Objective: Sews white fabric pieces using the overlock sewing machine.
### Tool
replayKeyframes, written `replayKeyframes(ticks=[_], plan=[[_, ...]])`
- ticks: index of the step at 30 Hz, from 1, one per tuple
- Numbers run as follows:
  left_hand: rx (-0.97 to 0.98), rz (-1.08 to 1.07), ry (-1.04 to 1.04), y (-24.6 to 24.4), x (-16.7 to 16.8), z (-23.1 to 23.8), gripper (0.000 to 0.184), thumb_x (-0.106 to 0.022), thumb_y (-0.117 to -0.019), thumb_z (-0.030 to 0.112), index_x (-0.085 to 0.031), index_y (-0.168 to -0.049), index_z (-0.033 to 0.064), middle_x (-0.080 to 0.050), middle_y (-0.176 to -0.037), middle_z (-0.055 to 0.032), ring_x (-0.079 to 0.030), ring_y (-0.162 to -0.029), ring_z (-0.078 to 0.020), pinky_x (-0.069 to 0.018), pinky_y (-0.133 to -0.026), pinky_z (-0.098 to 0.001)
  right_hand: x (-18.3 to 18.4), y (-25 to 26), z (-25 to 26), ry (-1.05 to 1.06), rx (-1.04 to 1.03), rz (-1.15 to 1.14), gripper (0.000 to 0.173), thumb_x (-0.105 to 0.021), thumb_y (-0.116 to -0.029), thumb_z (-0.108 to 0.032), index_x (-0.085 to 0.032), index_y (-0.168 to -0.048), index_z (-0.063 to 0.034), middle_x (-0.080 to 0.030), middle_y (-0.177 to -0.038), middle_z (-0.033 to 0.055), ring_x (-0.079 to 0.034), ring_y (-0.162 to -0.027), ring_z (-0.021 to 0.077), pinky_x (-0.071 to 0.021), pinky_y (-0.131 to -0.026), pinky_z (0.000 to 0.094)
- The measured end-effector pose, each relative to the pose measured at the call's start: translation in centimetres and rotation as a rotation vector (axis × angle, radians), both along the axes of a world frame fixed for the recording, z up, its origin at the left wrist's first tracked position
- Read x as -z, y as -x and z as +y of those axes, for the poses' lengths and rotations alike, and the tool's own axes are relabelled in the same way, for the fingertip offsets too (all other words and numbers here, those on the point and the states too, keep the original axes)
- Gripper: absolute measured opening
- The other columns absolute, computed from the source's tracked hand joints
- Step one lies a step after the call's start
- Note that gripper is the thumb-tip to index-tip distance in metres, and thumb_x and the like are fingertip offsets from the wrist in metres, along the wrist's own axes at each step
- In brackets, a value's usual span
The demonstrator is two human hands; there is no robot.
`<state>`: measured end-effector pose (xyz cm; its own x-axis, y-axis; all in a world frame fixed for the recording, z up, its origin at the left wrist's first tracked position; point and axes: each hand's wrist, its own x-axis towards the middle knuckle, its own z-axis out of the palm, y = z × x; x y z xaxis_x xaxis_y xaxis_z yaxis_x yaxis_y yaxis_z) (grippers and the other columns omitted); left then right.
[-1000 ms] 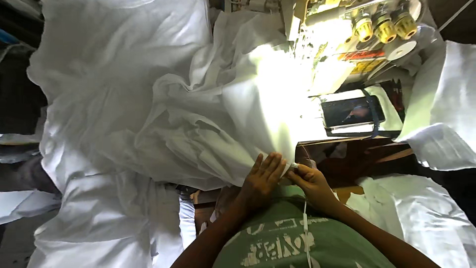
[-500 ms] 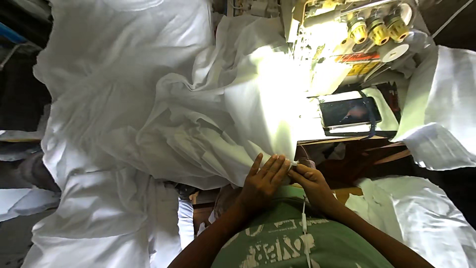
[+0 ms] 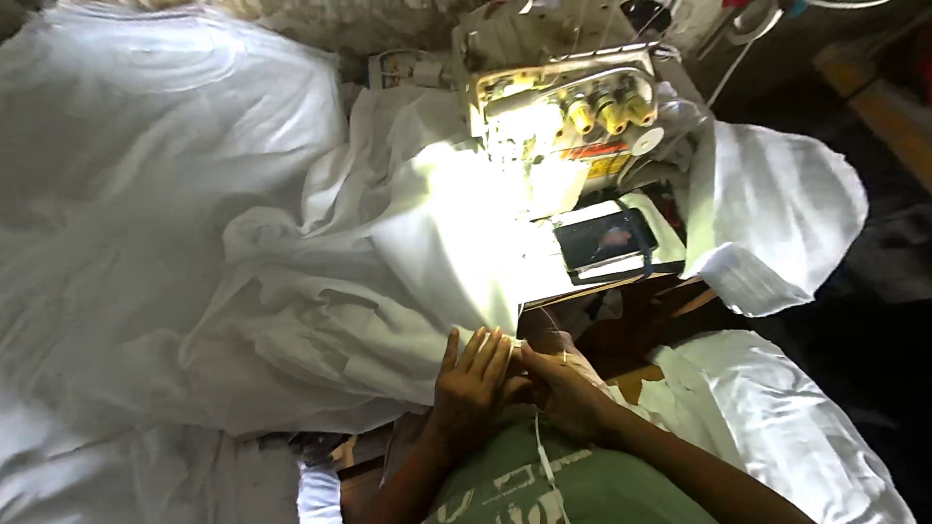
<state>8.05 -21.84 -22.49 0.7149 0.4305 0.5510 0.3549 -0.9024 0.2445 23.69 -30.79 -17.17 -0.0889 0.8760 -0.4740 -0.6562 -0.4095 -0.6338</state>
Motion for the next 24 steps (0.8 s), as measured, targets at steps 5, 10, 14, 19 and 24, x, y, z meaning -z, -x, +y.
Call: replayKeyframes(ticks=[5, 10, 14, 19, 24], plan=[[0.033, -0.023, -0.013, -0.6, 1.7, 1.2, 0.027, -0.057, -0.1022, 0.022, -0.074, -0.116, 0.0052, -0.077, -0.114, -0.0111, -0.071, -0.114, -0.0256, -0.0465, -0.109, -0.0483, 1.2, 0.0, 0.6, 0.011, 0.028, -0.010, 0.044, -0.028, -0.1128, -0.032, -0.059, -0.125, -0.0022, -0.067, -0.102, 0.0037, -0.066, -0.093, 0.0109, -0.0549, -0.089, 0.0303], [0.110, -0.195, 0.215, 0.4, -0.6, 2.1, 0.022, -0.055, -0.1055, 0.019, -0.072, -0.107, 0.0048, -0.077, -0.106, -0.0109, -0.072, -0.110, -0.0203, -0.0493, -0.108, -0.0399, 0.8, -0.9, 1.0, -0.281, -0.033, -0.534, 0.040, -0.043, -0.1089, -0.020, -0.067, -0.114, 0.0115, -0.059, -0.130, 0.0180, -0.060, -0.117, 0.0094, -0.0499, -0.102, 0.0251], [0.030, -0.349, 0.394, 0.7, -8.2, 2.6, 0.027, -0.044, -0.1106, 0.025, -0.063, -0.108, 0.0066, -0.067, -0.105, -0.0018, -0.063, -0.103, 0.0023, -0.0497, -0.092, -0.0137, -0.1, -2.5, 4.2, -0.524, 0.119, -0.851, 0.033, -0.055, -0.1043, -0.022, -0.072, -0.115, 0.0051, -0.067, -0.127, 0.0157, -0.065, -0.114, 0.0132, -0.0535, -0.098, 0.0296], [-0.055, -0.413, 0.149, -0.4, -13.3, 6.0, 0.024, -0.046, -0.1100, 0.027, -0.063, -0.107, 0.0107, -0.061, -0.102, 0.0054, -0.057, -0.100, 0.0082, -0.0465, -0.088, -0.0093, -1.5, -5.0, 10.9, -0.776, 0.392, -1.356, 0.024, -0.066, -0.0975, -0.009, -0.067, -0.118, 0.0035, -0.072, -0.113, 0.0154, -0.073, -0.090, 0.0204, -0.0613, -0.077, 0.0351], [-0.015, -0.433, 0.079, -1.1, -15.2, 7.0, 0.023, -0.049, -0.1092, 0.025, -0.066, -0.108, 0.0103, -0.061, -0.107, 0.0055, -0.058, -0.104, 0.0061, -0.0483, -0.090, -0.0106, -2.3, -6.6, 15.0, -0.728, 0.545, -1.633, 0.019, -0.072, -0.0927, -0.016, -0.073, -0.106, -0.0031, -0.069, -0.113, 0.0206, -0.070, -0.080, 0.0286, -0.0569, -0.062, 0.0394]])
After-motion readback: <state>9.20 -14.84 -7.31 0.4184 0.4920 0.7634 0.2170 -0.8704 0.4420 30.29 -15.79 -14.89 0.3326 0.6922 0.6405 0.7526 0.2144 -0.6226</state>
